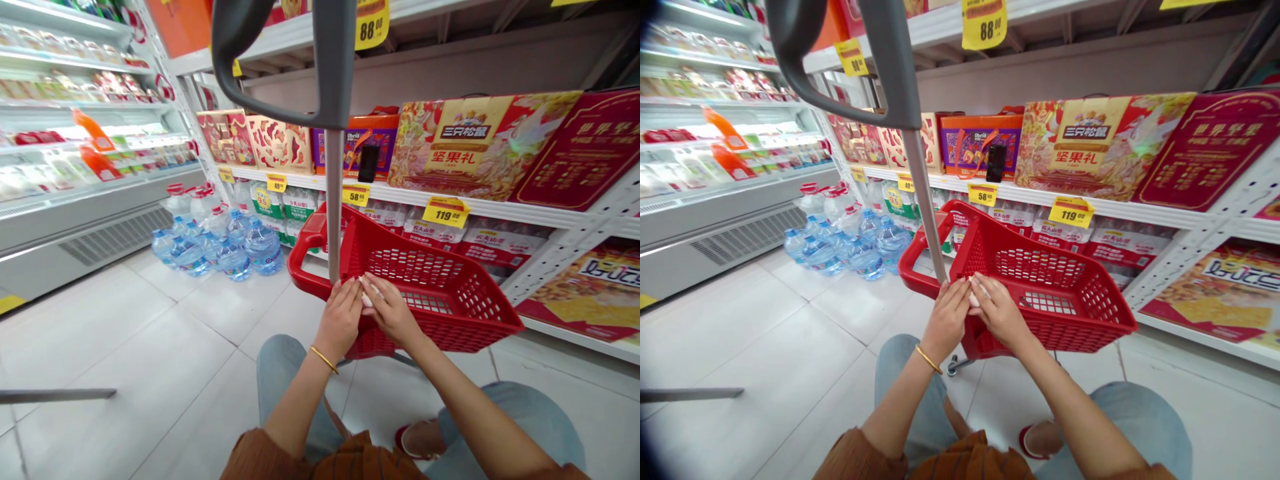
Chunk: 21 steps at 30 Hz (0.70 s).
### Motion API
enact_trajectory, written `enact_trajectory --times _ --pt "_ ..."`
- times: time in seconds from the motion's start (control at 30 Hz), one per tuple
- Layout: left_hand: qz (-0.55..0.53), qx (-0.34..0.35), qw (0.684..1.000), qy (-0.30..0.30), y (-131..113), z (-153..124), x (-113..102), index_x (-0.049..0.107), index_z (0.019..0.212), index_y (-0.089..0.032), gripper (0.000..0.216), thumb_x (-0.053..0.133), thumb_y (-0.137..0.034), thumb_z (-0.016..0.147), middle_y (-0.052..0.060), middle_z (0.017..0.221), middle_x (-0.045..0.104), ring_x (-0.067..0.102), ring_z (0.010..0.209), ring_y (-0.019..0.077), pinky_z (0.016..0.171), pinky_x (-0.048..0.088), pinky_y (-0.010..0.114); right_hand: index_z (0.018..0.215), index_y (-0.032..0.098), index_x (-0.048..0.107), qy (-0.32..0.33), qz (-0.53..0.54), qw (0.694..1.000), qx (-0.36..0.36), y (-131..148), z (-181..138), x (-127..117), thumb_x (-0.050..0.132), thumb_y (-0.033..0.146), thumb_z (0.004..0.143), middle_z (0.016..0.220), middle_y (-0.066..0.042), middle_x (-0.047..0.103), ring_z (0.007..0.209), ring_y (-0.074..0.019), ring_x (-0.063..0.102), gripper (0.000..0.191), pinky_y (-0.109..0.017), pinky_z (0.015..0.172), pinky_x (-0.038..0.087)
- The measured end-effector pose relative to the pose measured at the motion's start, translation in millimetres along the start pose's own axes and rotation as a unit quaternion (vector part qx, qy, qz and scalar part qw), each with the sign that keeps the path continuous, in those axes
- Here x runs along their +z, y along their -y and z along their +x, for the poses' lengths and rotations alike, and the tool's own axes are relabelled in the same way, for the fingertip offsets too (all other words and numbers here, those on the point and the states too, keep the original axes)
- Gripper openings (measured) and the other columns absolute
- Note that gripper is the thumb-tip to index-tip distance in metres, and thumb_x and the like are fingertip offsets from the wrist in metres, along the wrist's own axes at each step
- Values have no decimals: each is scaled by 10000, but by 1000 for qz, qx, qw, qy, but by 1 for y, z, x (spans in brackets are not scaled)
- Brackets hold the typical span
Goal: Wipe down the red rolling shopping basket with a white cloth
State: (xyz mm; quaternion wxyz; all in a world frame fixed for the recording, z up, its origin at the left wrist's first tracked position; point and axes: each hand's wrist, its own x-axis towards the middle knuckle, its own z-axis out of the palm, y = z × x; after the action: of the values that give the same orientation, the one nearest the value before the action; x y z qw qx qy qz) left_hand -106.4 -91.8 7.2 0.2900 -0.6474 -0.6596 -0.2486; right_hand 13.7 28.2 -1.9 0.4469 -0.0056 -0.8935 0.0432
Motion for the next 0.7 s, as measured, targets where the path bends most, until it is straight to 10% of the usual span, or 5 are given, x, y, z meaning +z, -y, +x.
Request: enact_trajectory --times 0.4,0.7 --pt "2 -11 1000 20 -2 -1 1 505 1301 -67 442 336 -63 893 138 1313 592 475 1292 215 1125 354 435 1503 123 136 40 -28 999 -21 0 -5 3 459 151 942 1295 -217 550 1447 -330 142 648 -638 1044 369" --pt "16 1 1000 25 1 0 -1 504 1303 -78 449 333 -61 889 137 1324 586 472 1298 210 1130 347 432 1501 186 196 48 -37 998 23 3 -8 6 371 157 971 1261 -158 598 1192 -236 555 559 -422 949 524"
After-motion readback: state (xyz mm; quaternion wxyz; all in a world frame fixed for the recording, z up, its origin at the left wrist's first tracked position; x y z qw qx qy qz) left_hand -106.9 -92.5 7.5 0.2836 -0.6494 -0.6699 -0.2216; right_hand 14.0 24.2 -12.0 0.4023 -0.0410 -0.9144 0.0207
